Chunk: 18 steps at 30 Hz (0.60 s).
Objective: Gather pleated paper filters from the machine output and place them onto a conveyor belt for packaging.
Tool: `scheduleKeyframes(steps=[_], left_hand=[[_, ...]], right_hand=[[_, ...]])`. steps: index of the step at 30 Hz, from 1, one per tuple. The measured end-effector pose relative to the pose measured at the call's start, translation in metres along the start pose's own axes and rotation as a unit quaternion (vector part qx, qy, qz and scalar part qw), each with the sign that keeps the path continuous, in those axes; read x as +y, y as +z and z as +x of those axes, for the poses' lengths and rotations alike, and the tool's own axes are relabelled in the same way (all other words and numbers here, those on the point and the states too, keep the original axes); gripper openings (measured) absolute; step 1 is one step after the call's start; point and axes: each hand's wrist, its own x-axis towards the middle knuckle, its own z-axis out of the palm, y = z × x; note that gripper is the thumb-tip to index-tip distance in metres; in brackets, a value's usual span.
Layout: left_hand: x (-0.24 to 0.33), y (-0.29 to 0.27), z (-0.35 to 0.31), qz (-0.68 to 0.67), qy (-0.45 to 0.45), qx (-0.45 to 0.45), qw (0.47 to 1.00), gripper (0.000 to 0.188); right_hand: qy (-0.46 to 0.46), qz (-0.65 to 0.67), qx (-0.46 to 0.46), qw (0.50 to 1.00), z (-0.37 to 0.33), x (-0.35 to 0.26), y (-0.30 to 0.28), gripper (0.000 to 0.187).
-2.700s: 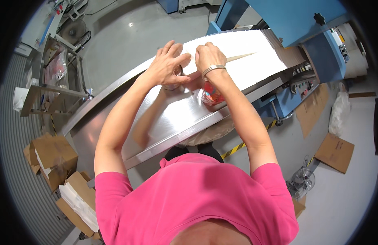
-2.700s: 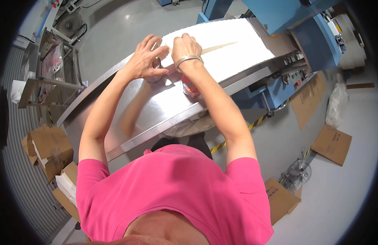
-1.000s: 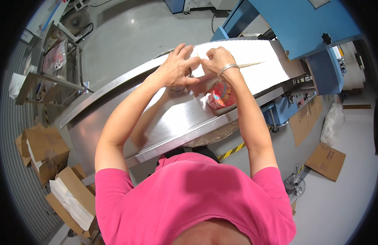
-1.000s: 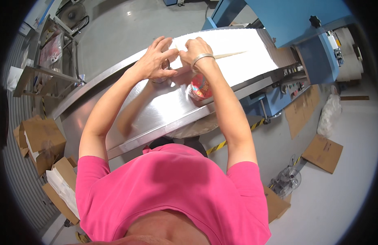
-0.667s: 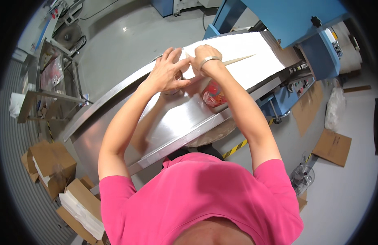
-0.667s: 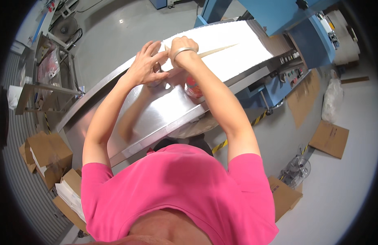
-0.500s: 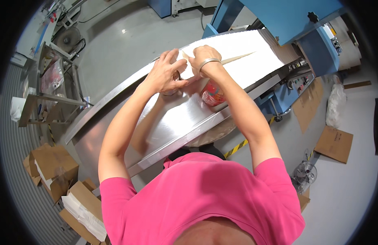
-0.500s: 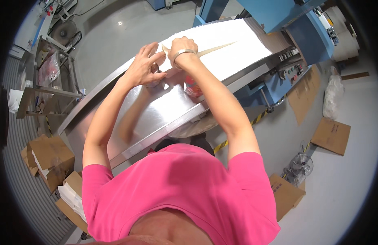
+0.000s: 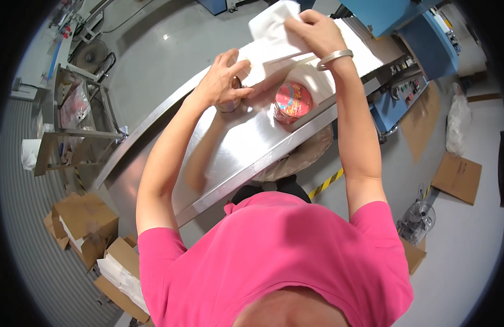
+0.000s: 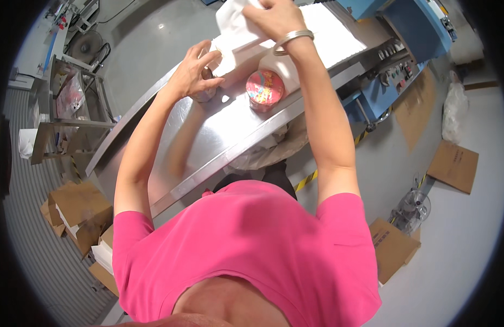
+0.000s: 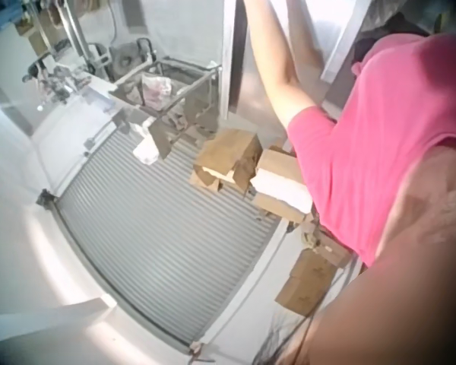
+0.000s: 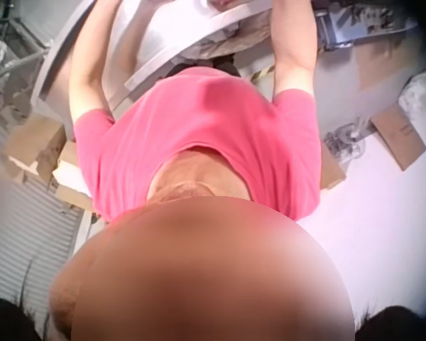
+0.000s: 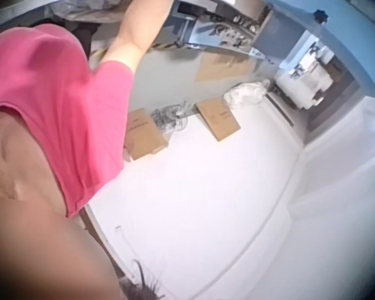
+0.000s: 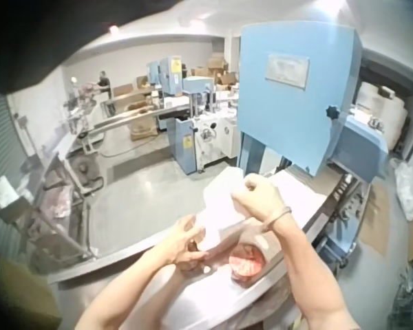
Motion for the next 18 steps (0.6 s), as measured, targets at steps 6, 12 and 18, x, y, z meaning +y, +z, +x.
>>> scheduleKeyframes(steps=[6,12,18], left_hand=[[0.006,-0.003,0.004,-0.002,0.005,-0.014,1.0,0.056],[0.013,-0.005,0.003,-0.016,-0.014,-0.019,1.0,0.057],[0.005,0.01,0.006,0.003,0.018,0.072,0.997,0.066]], right_hand=[[0.033,0.153,0.162,0.974,-0.068,0.03,-0.038,0.028],[0.091,0.37,0.296,0.876,-0.172,0.08,-0.065,0.019],[0.323,0.366,0.311,0.816,-0.271,0.177,-0.022,0.017]])
